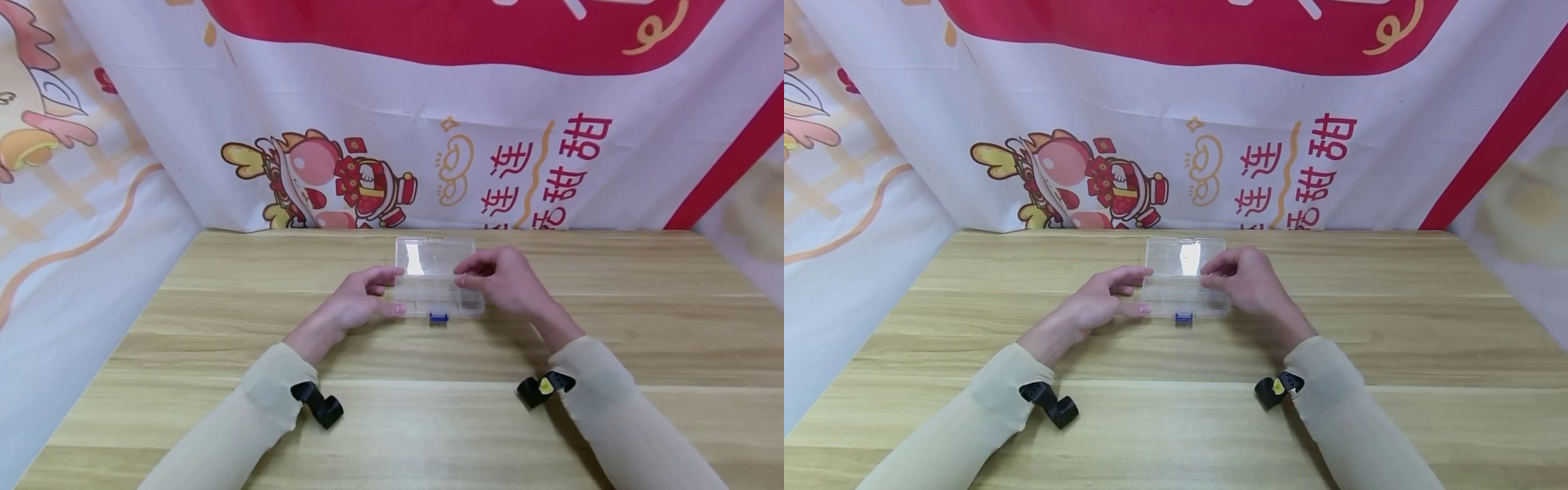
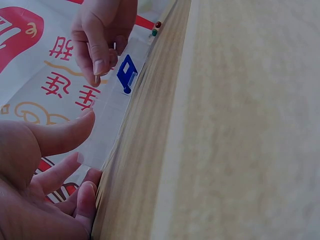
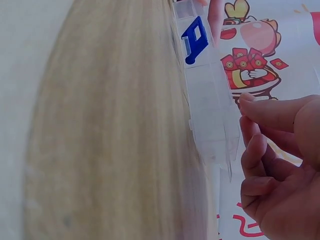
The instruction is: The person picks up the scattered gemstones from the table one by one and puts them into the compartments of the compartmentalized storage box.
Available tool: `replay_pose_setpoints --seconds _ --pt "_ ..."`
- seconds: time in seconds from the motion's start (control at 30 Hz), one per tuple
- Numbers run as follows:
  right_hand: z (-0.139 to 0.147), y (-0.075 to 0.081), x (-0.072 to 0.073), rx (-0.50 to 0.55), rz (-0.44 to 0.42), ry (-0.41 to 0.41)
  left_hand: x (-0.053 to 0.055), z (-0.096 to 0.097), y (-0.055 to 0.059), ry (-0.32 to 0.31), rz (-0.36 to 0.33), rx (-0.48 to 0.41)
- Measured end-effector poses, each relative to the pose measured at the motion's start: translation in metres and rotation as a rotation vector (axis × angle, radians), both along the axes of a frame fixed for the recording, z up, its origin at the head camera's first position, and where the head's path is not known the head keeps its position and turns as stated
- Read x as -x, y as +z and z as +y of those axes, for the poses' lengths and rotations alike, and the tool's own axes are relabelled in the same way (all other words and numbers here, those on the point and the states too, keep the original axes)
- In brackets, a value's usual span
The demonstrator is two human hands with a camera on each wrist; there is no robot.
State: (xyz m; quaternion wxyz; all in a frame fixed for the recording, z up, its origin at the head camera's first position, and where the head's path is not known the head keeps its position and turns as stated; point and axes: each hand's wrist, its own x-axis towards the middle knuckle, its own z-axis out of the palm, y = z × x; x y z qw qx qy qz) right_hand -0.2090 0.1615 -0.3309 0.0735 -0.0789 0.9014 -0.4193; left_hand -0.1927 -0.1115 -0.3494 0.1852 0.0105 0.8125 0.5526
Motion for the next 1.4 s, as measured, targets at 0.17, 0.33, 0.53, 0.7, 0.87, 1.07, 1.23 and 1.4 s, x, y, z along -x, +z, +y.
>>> replay_pose_setpoints --seconds 0.17,0.33,0.53,0.7,0.87,1.07,1.23,1.4 --pt "-0.001 -0.002 0.001 -0.033 0.009 0.022 0.000 -0.001 0.000 0.002 -0.001 0.008" --pt "-0.002 -0.003 0.002 -0.051 0.011 0.028 0.000 -0.002 0.000 0.011 -0.006 0.013" --pt "-0.003 -0.004 0.001 -0.070 0.012 0.031 0.000 -0.003 0.001 0.013 -0.002 0.015" --pt "-0.005 -0.004 0.001 -0.084 0.017 0.028 -0.001 -0.003 0.001 0.007 0.002 0.008" --pt "-0.008 -0.005 0.000 -0.098 0.031 0.034 -0.001 -0.003 0.001 0.007 0.003 0.007" --pt "-0.011 -0.006 0.000 -0.107 0.016 0.026 -0.001 -0.004 0.001 0.010 -0.002 0.007" --pt "-0.009 -0.005 -0.003 -0.122 -0.003 0.025 -0.001 -0.002 -0.001 0.008 -0.003 0.001" --pt "-0.007 -0.004 -0.002 -0.142 -0.013 0.022 -0.002 -0.001 0.000 0.010 0.004 0.007"
